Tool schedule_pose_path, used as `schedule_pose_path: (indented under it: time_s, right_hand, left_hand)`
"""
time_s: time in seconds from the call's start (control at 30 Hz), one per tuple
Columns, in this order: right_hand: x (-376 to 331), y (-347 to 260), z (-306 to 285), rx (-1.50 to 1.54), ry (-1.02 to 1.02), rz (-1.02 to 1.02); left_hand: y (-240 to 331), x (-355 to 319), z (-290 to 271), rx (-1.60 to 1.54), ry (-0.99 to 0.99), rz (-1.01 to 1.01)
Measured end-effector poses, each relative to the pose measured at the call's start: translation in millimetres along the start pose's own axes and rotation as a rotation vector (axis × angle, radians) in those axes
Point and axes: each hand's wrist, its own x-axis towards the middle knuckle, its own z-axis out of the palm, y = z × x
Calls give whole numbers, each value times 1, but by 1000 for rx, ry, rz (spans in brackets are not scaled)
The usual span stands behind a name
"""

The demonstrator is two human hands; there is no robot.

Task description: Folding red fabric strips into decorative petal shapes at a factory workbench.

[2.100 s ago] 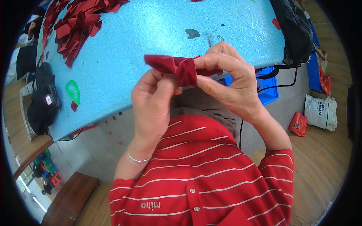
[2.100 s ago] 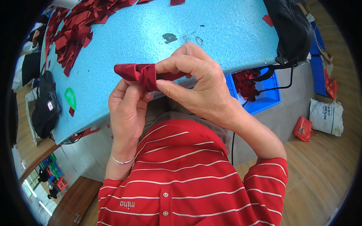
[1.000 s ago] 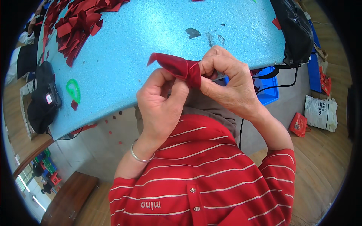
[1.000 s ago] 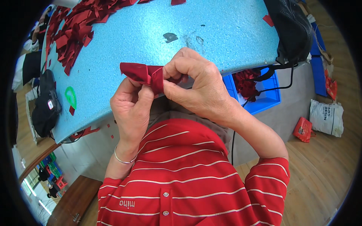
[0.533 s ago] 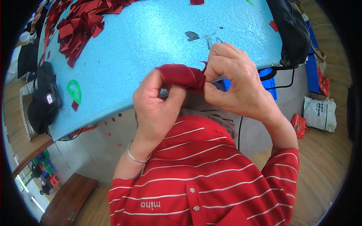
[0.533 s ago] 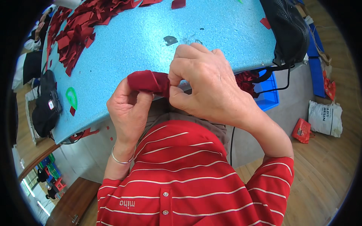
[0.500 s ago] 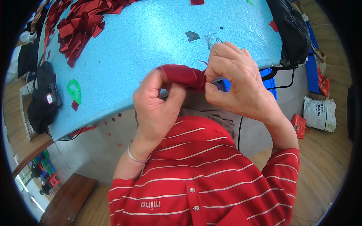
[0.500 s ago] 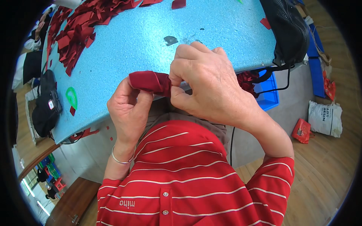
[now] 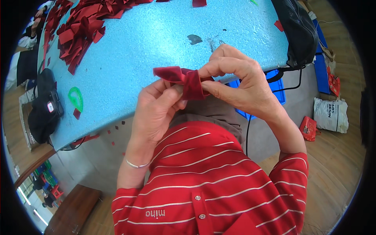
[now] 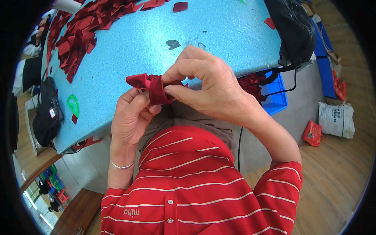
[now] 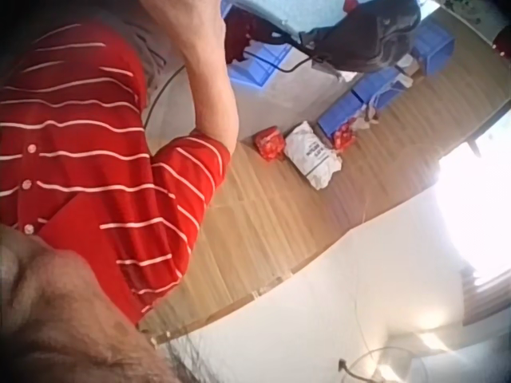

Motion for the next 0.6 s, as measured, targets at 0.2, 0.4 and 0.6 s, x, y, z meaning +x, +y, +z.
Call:
schedule_pose_path:
  time_s: [0.2, 0.4, 0.6]
  right_hand:
    - [-5, -4, 11, 82, 59, 130]
    - [-5, -2, 6, -44, 41, 95]
    - [2, -5, -16, -31, -225, 169]
  left_hand:
    - [-3, -1, 13, 214, 50, 139]
    - [-2, -3, 12, 429, 48, 248]
    - [-6, -5, 16, 541, 81, 376]
